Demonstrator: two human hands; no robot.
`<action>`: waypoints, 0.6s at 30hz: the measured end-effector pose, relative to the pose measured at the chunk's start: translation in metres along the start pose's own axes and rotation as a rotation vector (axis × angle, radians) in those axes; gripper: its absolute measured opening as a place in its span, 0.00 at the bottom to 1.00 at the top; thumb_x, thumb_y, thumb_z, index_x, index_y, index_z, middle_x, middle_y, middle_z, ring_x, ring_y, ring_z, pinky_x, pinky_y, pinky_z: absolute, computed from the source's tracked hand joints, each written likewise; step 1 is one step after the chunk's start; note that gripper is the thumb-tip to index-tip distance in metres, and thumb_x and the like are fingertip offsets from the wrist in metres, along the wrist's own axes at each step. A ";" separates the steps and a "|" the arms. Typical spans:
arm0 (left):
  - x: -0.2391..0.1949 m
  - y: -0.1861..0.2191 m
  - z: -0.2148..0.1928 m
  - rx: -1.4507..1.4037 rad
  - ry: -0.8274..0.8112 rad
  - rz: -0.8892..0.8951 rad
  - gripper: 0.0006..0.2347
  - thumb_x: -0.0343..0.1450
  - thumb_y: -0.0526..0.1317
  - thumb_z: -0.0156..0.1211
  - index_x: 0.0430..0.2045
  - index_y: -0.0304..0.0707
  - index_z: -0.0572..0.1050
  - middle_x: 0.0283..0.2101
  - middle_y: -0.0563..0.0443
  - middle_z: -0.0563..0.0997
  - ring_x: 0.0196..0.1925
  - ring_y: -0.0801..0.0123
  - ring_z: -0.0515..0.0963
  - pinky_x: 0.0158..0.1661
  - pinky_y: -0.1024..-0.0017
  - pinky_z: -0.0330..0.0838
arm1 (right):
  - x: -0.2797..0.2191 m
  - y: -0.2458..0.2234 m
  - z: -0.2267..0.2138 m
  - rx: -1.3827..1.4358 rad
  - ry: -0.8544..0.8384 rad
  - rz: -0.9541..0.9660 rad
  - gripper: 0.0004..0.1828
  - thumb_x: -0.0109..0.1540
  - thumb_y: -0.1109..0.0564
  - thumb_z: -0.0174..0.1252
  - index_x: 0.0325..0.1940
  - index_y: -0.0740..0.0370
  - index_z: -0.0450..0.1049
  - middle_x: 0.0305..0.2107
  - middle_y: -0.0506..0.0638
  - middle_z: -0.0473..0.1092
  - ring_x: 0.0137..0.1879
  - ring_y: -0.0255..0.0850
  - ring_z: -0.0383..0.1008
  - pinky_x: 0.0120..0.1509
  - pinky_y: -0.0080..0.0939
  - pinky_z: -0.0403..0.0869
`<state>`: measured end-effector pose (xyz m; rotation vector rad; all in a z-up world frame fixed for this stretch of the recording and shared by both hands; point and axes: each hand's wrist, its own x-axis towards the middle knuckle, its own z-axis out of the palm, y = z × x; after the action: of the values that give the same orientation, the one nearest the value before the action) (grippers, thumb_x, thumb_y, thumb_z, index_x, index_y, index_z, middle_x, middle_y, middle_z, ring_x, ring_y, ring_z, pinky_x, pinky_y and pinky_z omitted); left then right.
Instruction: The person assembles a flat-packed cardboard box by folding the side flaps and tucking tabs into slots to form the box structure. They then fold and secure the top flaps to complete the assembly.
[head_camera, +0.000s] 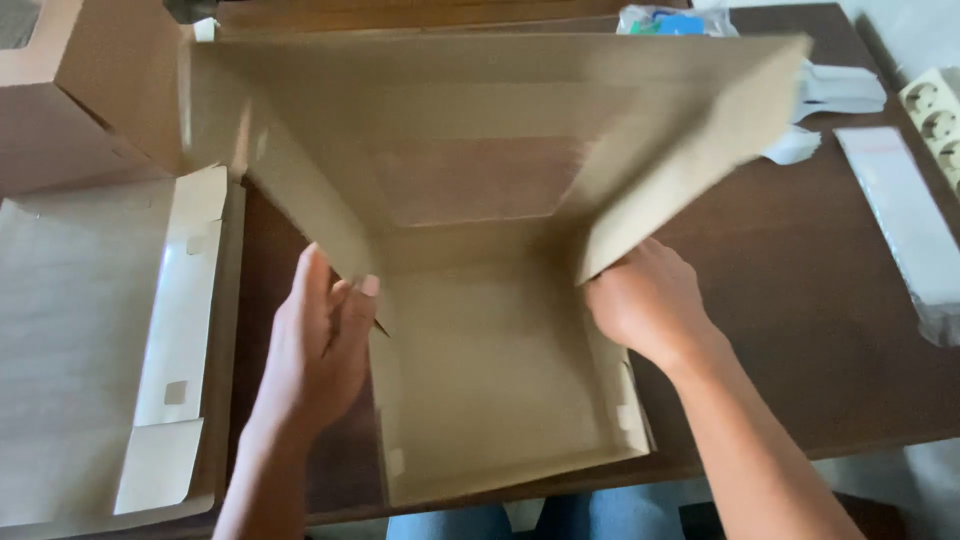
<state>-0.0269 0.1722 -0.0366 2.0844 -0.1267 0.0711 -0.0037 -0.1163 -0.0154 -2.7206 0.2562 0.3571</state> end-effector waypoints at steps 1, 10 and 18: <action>0.003 -0.002 0.001 -0.006 0.004 0.001 0.12 0.78 0.44 0.50 0.36 0.38 0.55 0.30 0.49 0.58 0.33 0.65 0.59 0.34 0.61 0.57 | 0.002 -0.003 -0.005 -0.006 0.003 -0.002 0.19 0.64 0.58 0.41 0.50 0.67 0.76 0.37 0.62 0.78 0.48 0.68 0.79 0.58 0.69 0.74; 0.006 0.012 -0.004 -0.235 -0.023 0.177 0.26 0.79 0.48 0.39 0.68 0.25 0.60 0.55 0.26 0.73 0.58 0.43 0.76 0.55 0.36 0.72 | 0.018 0.006 0.002 -0.112 0.063 0.008 0.10 0.60 0.63 0.53 0.40 0.69 0.78 0.26 0.60 0.77 0.36 0.63 0.80 0.47 0.63 0.77; 0.008 -0.011 -0.004 -0.284 -0.056 0.040 0.26 0.78 0.52 0.41 0.67 0.33 0.65 0.48 0.31 0.79 0.51 0.51 0.78 0.51 0.41 0.75 | 0.007 -0.012 -0.006 -0.064 0.076 0.051 0.07 0.56 0.68 0.58 0.35 0.78 0.75 0.24 0.68 0.76 0.36 0.64 0.79 0.42 0.61 0.76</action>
<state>-0.0176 0.1810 -0.0434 1.8013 -0.2007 0.0170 0.0070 -0.1082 -0.0081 -2.7987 0.3407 0.2803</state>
